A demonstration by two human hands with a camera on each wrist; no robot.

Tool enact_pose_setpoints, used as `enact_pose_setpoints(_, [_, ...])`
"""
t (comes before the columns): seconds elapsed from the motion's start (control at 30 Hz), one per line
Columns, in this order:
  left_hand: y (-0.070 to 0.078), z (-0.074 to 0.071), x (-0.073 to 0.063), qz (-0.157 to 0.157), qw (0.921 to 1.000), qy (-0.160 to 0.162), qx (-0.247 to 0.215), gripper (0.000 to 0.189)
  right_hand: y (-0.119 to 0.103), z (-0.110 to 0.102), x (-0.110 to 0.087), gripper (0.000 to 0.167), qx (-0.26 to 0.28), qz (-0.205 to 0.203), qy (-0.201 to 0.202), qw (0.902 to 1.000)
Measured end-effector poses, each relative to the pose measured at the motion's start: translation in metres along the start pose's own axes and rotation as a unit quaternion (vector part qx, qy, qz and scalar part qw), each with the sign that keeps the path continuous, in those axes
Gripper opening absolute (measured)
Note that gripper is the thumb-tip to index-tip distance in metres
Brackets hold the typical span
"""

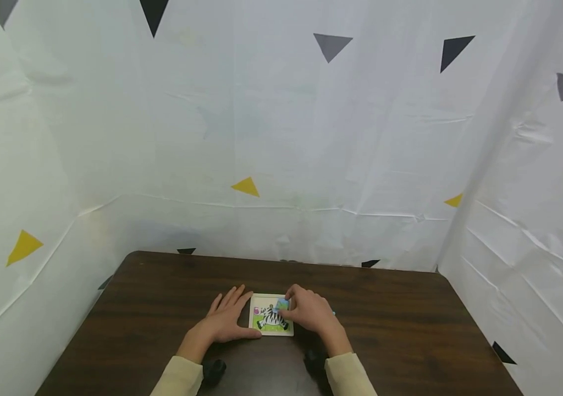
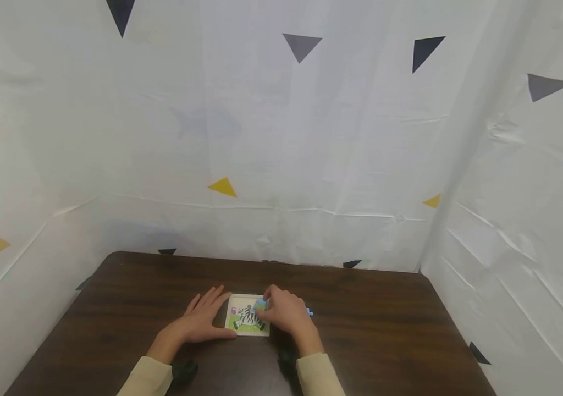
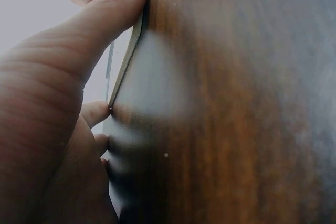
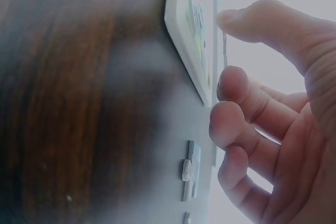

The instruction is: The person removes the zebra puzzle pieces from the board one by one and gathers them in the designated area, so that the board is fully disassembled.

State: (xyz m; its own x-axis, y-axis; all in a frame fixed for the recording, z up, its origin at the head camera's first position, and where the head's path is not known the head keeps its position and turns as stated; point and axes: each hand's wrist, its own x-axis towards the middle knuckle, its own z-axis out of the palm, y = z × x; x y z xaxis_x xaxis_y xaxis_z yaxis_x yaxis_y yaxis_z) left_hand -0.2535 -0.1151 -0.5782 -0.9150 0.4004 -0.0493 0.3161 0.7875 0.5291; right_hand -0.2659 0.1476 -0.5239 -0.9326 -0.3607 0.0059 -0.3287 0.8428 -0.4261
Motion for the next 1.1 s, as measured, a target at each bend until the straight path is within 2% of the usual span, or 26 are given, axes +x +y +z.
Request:
enact_pose_setpoints(0.4, [0.001,-0.001,0.000,0.002,1.0000,0.003,0.006,0.115,0.002,-0.007,-0.007,0.041,0.029,-0.002,0.020,0.9994])
enact_pose_setpoints(0.83, [-0.002,0.002,0.001,0.003,0.9999,0.005,0.009,0.115,0.002,-0.014,-0.024,0.045,0.034,0.004,0.027,0.9990])
enact_pose_setpoints(1.1, [0.000,0.001,0.002,-0.001,0.9999,0.006,0.010,0.116,0.007,-0.024,-0.036,0.039,0.024,0.016,0.041,0.9987])
